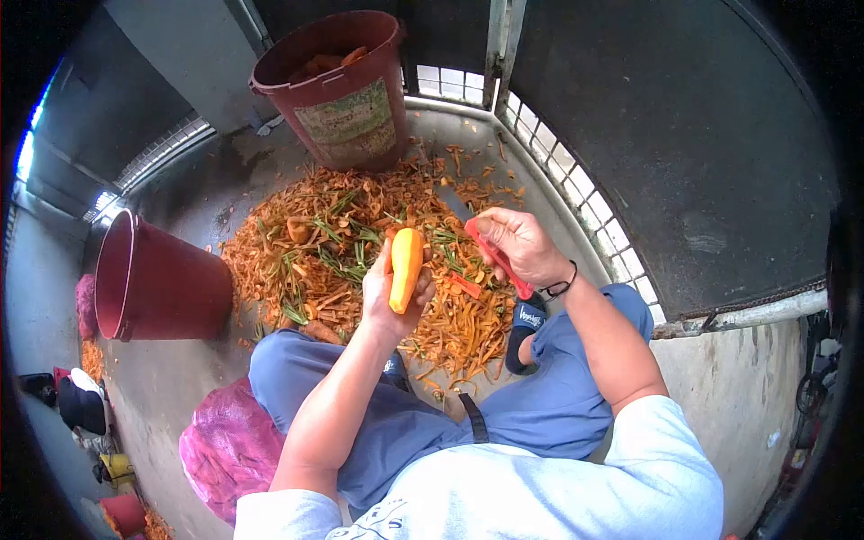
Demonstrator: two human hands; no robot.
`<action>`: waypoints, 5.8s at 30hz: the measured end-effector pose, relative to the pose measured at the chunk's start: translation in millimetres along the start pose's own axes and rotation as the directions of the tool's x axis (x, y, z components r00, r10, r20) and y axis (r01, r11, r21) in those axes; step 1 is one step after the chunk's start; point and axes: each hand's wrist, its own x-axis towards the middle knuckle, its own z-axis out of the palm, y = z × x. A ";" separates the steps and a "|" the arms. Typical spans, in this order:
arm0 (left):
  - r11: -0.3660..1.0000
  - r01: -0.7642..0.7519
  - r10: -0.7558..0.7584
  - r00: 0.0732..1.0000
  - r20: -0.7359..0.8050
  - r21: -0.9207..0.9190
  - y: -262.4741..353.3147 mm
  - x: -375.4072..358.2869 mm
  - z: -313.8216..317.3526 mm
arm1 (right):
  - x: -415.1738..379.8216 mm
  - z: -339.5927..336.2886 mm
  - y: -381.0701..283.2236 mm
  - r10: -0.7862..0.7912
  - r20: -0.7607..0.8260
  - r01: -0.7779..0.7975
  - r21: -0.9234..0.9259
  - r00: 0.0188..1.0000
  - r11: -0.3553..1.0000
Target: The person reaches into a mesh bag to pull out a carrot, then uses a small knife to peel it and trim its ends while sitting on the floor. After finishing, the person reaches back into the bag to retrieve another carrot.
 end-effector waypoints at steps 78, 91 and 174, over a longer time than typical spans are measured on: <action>0.999 -0.010 0.003 0.981 -0.196 -0.035 -14.5 2.3 26.4 | -15.0 48.3 1.8 -0.411 0.300 0.457 -0.812 0.861 0.364; 0.999 0.039 -0.037 0.994 -0.099 0.015 -11.9 -1.8 30.4 | 11.2 9.3 13.7 -0.124 -0.201 0.043 -0.366 0.972 0.930; 0.971 -0.193 0.190 0.981 -0.041 -0.142 -2.6 10.3 9.2 | 13.8 -17.8 2.3 -0.098 -0.185 -0.041 -0.629 0.978 0.776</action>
